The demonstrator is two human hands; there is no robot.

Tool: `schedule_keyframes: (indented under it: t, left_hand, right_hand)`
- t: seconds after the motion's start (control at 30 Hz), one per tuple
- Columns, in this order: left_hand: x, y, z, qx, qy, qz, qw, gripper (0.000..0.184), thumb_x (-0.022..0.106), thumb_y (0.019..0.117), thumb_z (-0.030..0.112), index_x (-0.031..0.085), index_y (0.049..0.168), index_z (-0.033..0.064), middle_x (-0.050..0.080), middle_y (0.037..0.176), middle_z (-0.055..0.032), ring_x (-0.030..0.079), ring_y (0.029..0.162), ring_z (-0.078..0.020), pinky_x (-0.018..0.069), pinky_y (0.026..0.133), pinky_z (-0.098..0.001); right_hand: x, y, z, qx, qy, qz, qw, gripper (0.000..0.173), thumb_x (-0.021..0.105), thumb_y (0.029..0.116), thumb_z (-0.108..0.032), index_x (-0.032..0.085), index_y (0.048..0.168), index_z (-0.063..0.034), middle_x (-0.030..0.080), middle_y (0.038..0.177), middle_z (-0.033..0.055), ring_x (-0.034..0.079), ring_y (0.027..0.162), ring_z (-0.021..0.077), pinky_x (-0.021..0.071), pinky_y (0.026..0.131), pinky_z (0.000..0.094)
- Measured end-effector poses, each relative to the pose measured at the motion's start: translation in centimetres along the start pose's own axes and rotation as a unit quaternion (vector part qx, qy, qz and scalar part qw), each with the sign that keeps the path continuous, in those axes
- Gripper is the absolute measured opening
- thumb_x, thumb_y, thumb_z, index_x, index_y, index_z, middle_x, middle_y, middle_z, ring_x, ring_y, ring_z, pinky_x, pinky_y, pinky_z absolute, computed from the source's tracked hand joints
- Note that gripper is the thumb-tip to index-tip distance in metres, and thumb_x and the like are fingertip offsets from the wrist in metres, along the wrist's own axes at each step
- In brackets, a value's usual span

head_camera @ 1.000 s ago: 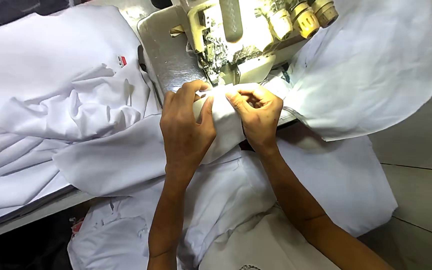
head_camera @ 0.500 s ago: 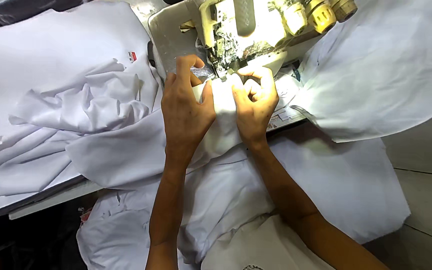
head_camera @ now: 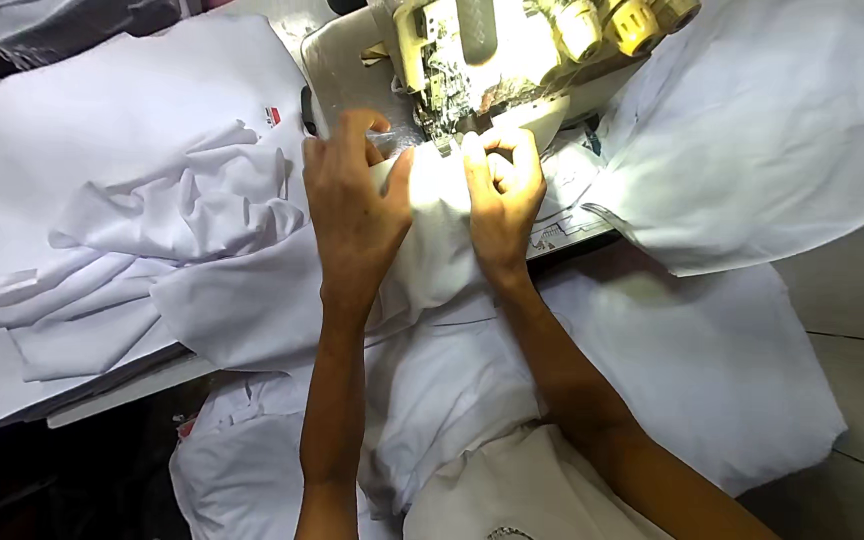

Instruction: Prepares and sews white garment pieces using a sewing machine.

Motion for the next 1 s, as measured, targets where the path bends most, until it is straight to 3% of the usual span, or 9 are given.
schedule_keyframes:
  t: [0.13, 0.27, 0.33, 0.43, 0.5, 0.57, 0.63, 0.83, 1.0]
  left_hand:
    - [-5.6, -6.7, -5.5, -0.066, 0.046, 0.084, 0.993, 0.038, 0.059, 0.1035, 0.028, 0.059, 0.135, 0.0061, 0.061, 0.131, -0.0129, 0.059, 0.122, -0.0235, 0.0506, 0.101, -0.0411]
    - [-11.5, -17.5, -14.1, -0.234, 0.097, 0.235, 0.938, 0.055, 0.066, 0.0989, 0.024, 0.050, 0.131, -0.0169, 0.059, 0.122, -0.0332, 0.059, 0.113, -0.0339, 0.0491, 0.096, -0.0396]
    - [-11.3, -20.1, -15.8, -0.318, 0.070, 0.228, 0.918, 0.062, 0.065, 0.1003, 0.027, 0.041, 0.134, -0.0176, 0.056, 0.123, -0.0293, 0.059, 0.111, -0.0223, 0.0495, 0.095, -0.0278]
    - [-10.1, -20.3, -15.6, -0.394, 0.072, 0.156, 0.903, 0.078, 0.071, 0.0959, 0.037, 0.037, 0.143, -0.0147, 0.058, 0.129, -0.0316, 0.061, 0.120, -0.0286, 0.0482, 0.104, -0.0374]
    - [-9.7, -20.0, -15.8, -0.419, 0.061, 0.097, 0.901, 0.072, 0.073, 0.0940, 0.037, 0.045, 0.140, -0.0109, 0.065, 0.123, -0.0272, 0.065, 0.114, -0.0278, 0.0504, 0.102, -0.0431]
    - [-9.9, -20.0, -16.0, -0.399, -0.005, 0.095, 0.912, 0.037, 0.071, 0.0967, 0.029, 0.067, 0.113, -0.0033, 0.071, 0.093, -0.0076, 0.069, 0.086, -0.0081, 0.0570, 0.082, -0.0301]
    - [-10.2, -20.1, -16.2, -0.345, -0.175, 0.142, 0.911, 0.014, 0.057, 0.1042, 0.015, 0.064, 0.102, 0.0030, 0.067, 0.081, 0.0083, 0.067, 0.076, 0.0020, 0.0583, 0.074, -0.0206]
    - [-9.4, -21.2, -17.9, -0.373, -0.481, 0.138, 0.781, 0.036, 0.023, 0.1116, 0.017, 0.058, 0.114, 0.0132, 0.075, 0.098, 0.0037, 0.072, 0.094, -0.0070, 0.0613, 0.086, -0.0302]
    - [-8.6, -20.7, -16.2, -0.399, -0.403, -0.026, 0.823, 0.039, 0.069, 0.0932, 0.043, 0.058, 0.119, 0.0159, 0.075, 0.096, 0.0079, 0.073, 0.088, -0.0052, 0.0630, 0.080, -0.0264]
  right_hand:
    - [-1.7, -2.8, 0.8, 0.045, -0.051, -0.094, 0.993, 0.019, 0.057, 0.1058, -0.029, 0.057, 0.112, -0.0111, 0.051, 0.061, 0.0000, 0.043, 0.044, 0.0093, 0.0334, 0.038, 0.0220]
    - [-3.0, -3.8, 0.9, 0.030, -0.108, -0.111, 0.987, 0.020, 0.073, 0.0971, -0.024, 0.069, 0.110, -0.0092, 0.067, 0.082, 0.0007, 0.063, 0.067, 0.0070, 0.0516, 0.056, 0.0219]
    - [-3.5, -4.2, 1.1, 0.031, -0.108, -0.100, 0.989, 0.014, 0.076, 0.0942, -0.022, 0.072, 0.100, -0.0094, 0.069, 0.085, 0.0008, 0.065, 0.070, 0.0060, 0.0543, 0.060, 0.0212]
    - [-3.8, -4.4, 1.1, 0.031, -0.101, -0.104, 0.989, 0.012, 0.077, 0.0937, -0.021, 0.074, 0.096, -0.0092, 0.070, 0.084, 0.0009, 0.066, 0.070, 0.0058, 0.0552, 0.060, 0.0211]
    - [-3.6, -4.2, 1.2, 0.030, -0.094, -0.108, 0.989, 0.012, 0.076, 0.0941, -0.020, 0.074, 0.094, -0.0084, 0.069, 0.083, 0.0008, 0.065, 0.068, 0.0045, 0.0545, 0.059, 0.0198]
    - [-3.3, -3.8, 1.3, 0.031, -0.081, -0.113, 0.990, 0.011, 0.076, 0.0943, -0.018, 0.075, 0.094, -0.0074, 0.071, 0.083, 0.0000, 0.066, 0.069, 0.0028, 0.0557, 0.062, 0.0183]
    - [-3.4, -4.5, 1.1, 0.044, -0.073, -0.134, 0.987, 0.011, 0.073, 0.0968, -0.019, 0.071, 0.098, -0.0084, 0.069, 0.080, 0.0005, 0.062, 0.062, 0.0049, 0.0522, 0.055, 0.0192]
    - [-4.3, -5.7, 1.3, 0.067, -0.090, -0.153, 0.982, 0.014, 0.074, 0.0964, -0.024, 0.074, 0.099, -0.0107, 0.066, 0.079, -0.0004, 0.054, 0.058, 0.0059, 0.0433, 0.050, 0.0202]
    - [-4.7, -5.6, 0.4, 0.046, -0.056, -0.159, 0.985, 0.014, 0.073, 0.0962, -0.022, 0.073, 0.099, -0.0083, 0.067, 0.087, 0.0002, 0.061, 0.071, 0.0052, 0.0508, 0.061, 0.0183]
Point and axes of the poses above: each hand's wrist, its own y-axis towards the middle knuckle, its own x-axis out of the palm, z = x × y, the point moved 9 cm from there along y, towards the middle knuckle
